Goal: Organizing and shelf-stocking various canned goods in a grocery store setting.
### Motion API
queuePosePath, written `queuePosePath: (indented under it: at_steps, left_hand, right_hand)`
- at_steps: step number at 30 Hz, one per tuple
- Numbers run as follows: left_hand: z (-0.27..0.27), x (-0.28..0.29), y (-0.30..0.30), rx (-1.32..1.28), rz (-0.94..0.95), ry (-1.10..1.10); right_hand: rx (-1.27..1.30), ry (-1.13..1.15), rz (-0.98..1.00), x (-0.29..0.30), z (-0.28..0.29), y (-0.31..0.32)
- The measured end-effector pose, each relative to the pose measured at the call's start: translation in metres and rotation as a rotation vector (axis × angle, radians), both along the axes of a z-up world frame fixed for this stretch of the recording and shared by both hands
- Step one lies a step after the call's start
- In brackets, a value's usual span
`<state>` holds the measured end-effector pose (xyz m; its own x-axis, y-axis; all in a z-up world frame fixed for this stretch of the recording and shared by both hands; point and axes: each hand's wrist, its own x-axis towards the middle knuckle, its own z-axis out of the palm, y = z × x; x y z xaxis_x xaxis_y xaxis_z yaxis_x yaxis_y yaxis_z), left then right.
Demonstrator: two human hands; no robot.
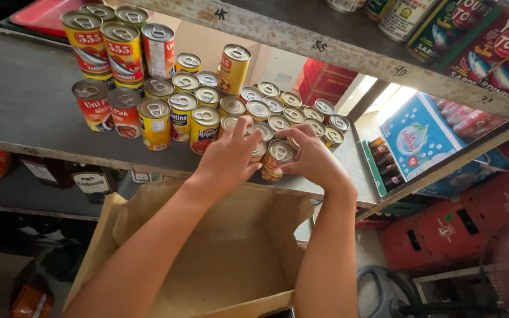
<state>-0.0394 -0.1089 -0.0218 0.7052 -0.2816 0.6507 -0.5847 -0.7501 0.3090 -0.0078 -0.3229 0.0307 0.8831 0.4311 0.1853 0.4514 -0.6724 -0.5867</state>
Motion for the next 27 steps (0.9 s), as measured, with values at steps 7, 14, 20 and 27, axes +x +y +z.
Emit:
queuePosePath:
  at_steps: [7,14,20,27]
  left_hand:
    - [-0.015,0.006,0.008,0.3,0.107,-0.099]
    - [-0.022,0.014,0.007,0.265,0.122,-0.125]
    - [-0.03,0.025,0.0,0.276,0.2,-0.121]
    - [-0.026,0.03,-0.007,0.323,0.269,-0.127]
  right_hand:
    - [-0.21,-0.194,-0.069,-0.004,-0.001,0.009]
    - [-0.489,-0.036,-0.284,0.017,-0.027,0.028]
    - [-0.478,-0.089,-0.27,0.031,-0.038,0.032]
    - [-0.385,-0.338,-0.315,0.061,-0.077,0.021]
